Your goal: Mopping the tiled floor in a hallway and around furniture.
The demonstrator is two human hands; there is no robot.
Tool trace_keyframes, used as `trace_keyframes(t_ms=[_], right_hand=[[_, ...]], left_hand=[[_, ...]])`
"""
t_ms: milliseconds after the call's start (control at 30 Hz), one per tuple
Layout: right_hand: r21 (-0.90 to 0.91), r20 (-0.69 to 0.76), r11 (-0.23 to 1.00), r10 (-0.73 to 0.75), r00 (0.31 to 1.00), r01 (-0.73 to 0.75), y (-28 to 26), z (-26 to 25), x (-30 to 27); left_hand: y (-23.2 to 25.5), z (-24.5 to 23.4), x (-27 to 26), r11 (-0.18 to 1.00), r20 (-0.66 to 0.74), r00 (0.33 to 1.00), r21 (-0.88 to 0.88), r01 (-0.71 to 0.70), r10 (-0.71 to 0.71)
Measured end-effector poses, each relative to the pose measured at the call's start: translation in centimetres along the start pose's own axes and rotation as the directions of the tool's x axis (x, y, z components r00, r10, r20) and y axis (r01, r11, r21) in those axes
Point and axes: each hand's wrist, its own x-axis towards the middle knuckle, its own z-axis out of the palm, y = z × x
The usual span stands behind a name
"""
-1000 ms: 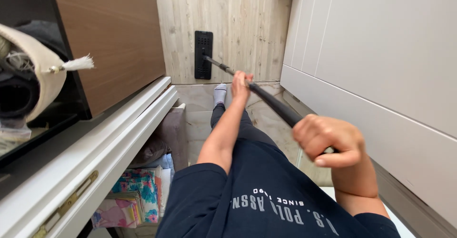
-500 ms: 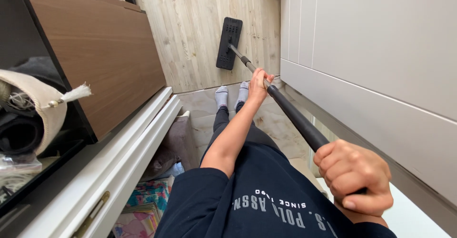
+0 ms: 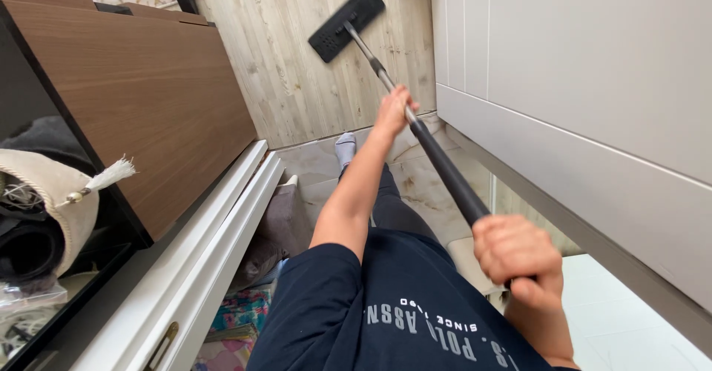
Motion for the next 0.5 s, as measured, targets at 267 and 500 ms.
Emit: trace_keyframes(t_ms=[267,500], right_hand=[[0.01,-0.196,0.993,0.12,0.973,-0.12,-4.7,3.6,-6.5],[-0.121,-0.317,0.99,-0.107,0.942,0.071,-3.4,3.2,-6.5]], left_hand=[[3.2,0.9,-9.8,0.989,0.117,0.982,-0.006,-0.146,0.146],[4.9,-0.7,-4.0,0.98,0.201,0.959,-0.069,-0.188,0.198]])
